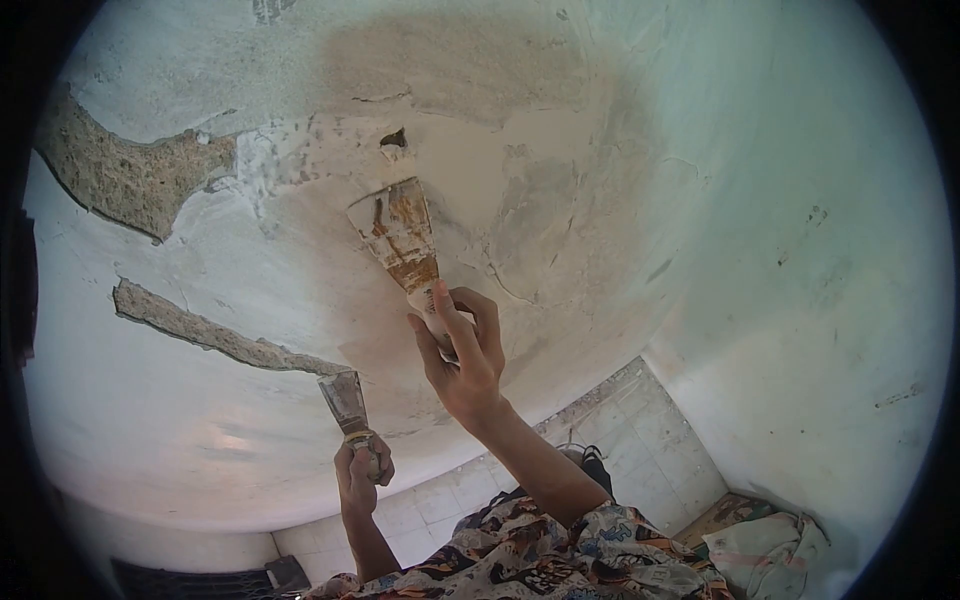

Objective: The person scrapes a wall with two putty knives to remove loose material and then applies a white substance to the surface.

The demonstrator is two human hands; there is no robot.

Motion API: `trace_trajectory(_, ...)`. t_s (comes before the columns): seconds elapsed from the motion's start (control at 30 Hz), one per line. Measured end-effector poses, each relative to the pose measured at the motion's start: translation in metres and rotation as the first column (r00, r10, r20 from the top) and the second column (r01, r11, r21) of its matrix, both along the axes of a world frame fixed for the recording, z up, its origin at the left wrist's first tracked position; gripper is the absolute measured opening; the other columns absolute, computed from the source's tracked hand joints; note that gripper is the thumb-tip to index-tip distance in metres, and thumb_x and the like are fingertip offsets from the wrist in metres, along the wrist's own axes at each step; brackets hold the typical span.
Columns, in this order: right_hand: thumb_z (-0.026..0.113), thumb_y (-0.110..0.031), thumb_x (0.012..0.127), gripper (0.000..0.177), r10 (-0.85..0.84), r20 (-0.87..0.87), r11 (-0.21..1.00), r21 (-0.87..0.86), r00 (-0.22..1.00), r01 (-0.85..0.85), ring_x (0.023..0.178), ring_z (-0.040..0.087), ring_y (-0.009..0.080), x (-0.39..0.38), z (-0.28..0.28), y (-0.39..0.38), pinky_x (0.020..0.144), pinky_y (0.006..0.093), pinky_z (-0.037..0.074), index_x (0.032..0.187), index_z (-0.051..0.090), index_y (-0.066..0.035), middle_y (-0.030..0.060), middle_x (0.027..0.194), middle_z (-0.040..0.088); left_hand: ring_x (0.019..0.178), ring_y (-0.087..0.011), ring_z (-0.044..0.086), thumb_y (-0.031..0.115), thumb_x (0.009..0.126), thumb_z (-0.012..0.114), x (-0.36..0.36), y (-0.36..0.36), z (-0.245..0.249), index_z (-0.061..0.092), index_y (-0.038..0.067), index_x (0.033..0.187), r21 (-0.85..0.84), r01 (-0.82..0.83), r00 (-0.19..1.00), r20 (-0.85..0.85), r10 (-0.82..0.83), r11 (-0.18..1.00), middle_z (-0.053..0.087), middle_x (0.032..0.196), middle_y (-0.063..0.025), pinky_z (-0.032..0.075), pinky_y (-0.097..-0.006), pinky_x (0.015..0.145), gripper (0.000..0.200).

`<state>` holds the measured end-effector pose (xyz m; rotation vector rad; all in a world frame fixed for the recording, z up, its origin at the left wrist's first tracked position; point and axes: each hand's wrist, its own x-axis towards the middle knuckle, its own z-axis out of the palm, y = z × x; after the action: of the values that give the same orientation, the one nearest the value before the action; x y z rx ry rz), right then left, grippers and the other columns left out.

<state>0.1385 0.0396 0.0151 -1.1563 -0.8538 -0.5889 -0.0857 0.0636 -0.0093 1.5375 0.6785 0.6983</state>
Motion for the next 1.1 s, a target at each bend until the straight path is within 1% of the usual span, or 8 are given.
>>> trace_trajectory(0.1, 0.074, 0.006, 0.075, 0.058, 0.048, -0.012, 0.998, -0.032, 0.999, -0.048, 0.086, 0.061, 0.0237, 0.0, -0.018, -0.005, 0.061, 0.0303, 0.052, 0.129, 0.053, -0.001, 0.0162, 0.105, 0.056, 0.048, -0.0093, 0.043, 0.038, 0.097, 0.047, 0.0, -0.001, 0.0, 0.051, 0.0, 0.089, -0.008, -0.003, 1.0, 0.005, 0.003, 1.0, 0.048, 0.065, -0.0043, 0.032, -0.0233, 0.042, 0.039)
trace_trajectory(0.23, 0.074, 0.005, 0.076, 0.059, 0.037, -0.008, 0.999, -0.024, 0.999, -0.037, 0.087, 0.061, 0.0248, 0.0, -0.025, -0.008, 0.065, 0.031, 0.052, 0.13, 0.052, -0.001, 0.0173, 0.107, 0.057, 0.048, -0.0093, 0.042, 0.038, 0.097, 0.047, 0.0, -0.001, 0.0, 0.051, 0.001, 0.087, -0.004, 0.011, 1.0, 0.001, -0.011, 1.0, 0.048, 0.064, -0.0041, 0.032, -0.0233, 0.042, 0.039)
trace_trajectory(0.4, 0.064, 0.007, 0.083, 0.055, -0.006, 0.013, 0.994, 0.112, 1.0, 0.004, 0.094, 0.058, 0.028, 0.005, 0.011, 0.002, 0.075, 0.0339, 0.05, 0.134, 0.044, 0.005, 0.0202, 0.109, 0.056, 0.048, -0.0094, 0.042, 0.04, 0.097, 0.047, -0.003, -0.001, 0.001, 0.05, 0.0, 0.086, -0.003, 0.013, 1.0, -0.022, -0.013, 1.0, 0.047, 0.064, -0.0043, 0.032, -0.0231, 0.042, 0.041)
trace_trajectory(0.5, 0.061, 0.008, 0.084, 0.055, 0.008, 0.01, 0.994, 0.104, 1.0, -0.009, 0.096, 0.057, 0.0296, 0.003, 0.024, 0.011, 0.078, 0.0347, 0.049, 0.136, 0.04, 0.007, 0.0214, 0.111, 0.054, 0.048, -0.0095, 0.043, 0.042, 0.096, 0.048, -0.004, -0.001, 0.002, 0.05, 0.0, 0.086, -0.015, 0.006, 0.999, -0.033, -0.007, 1.0, 0.047, 0.064, -0.0043, 0.032, -0.0231, 0.042, 0.043)
trace_trajectory(0.73, 0.062, 0.013, 0.082, 0.057, 0.007, -0.066, 0.999, 0.043, 0.998, -0.004, 0.081, 0.05, 0.0164, -0.011, 0.01, 0.014, 0.06, 0.0261, 0.045, 0.135, 0.046, 0.002, 0.0138, 0.111, 0.04, 0.048, -0.0097, 0.042, 0.043, 0.096, 0.049, -0.007, 0.003, 0.003, 0.05, 0.001, 0.086, -0.036, 0.014, 0.998, -0.058, -0.016, 0.999, 0.047, 0.064, -0.0044, 0.031, -0.0231, 0.041, 0.043)
trace_trajectory(0.87, 0.062, 0.013, 0.081, 0.058, 0.036, -0.073, 0.999, 0.014, 0.997, -0.035, 0.078, 0.048, 0.0148, -0.021, -0.011, 0.011, 0.058, 0.0266, 0.044, 0.135, 0.045, 0.001, 0.0131, 0.111, 0.039, 0.047, -0.0097, 0.042, 0.043, 0.095, 0.049, -0.007, 0.002, 0.002, 0.05, 0.002, 0.086, -0.05, 0.01, 0.999, -0.052, -0.012, 0.999, 0.047, 0.064, -0.0044, 0.031, -0.0229, 0.041, 0.042)
trace_trajectory(0.93, 0.063, 0.013, 0.081, 0.058, 0.042, -0.104, 0.999, -0.018, 0.994, -0.045, 0.078, 0.048, 0.0156, -0.025, -0.015, 0.005, 0.062, 0.0283, 0.045, 0.136, 0.045, 0.002, 0.0137, 0.111, 0.039, 0.047, -0.0097, 0.042, 0.043, 0.095, 0.049, -0.008, 0.002, 0.001, 0.05, 0.002, 0.087, -0.047, 0.016, 0.999, -0.043, -0.018, 0.999, 0.047, 0.064, -0.0044, 0.031, -0.0229, 0.041, 0.042)
trace_trajectory(1.1, 0.064, 0.011, 0.081, 0.058, -0.047, -0.051, 0.998, 0.026, 0.998, 0.049, 0.082, 0.048, 0.0176, -0.011, 0.015, 0.007, 0.065, 0.029, 0.044, 0.135, 0.045, 0.002, 0.0139, 0.109, 0.041, 0.047, -0.0099, 0.042, 0.043, 0.095, 0.049, -0.015, 0.002, 0.0, 0.05, 0.002, 0.087, -0.052, 0.003, 0.999, -0.038, -0.005, 0.999, 0.047, 0.064, -0.0047, 0.031, -0.0229, 0.041, 0.042)
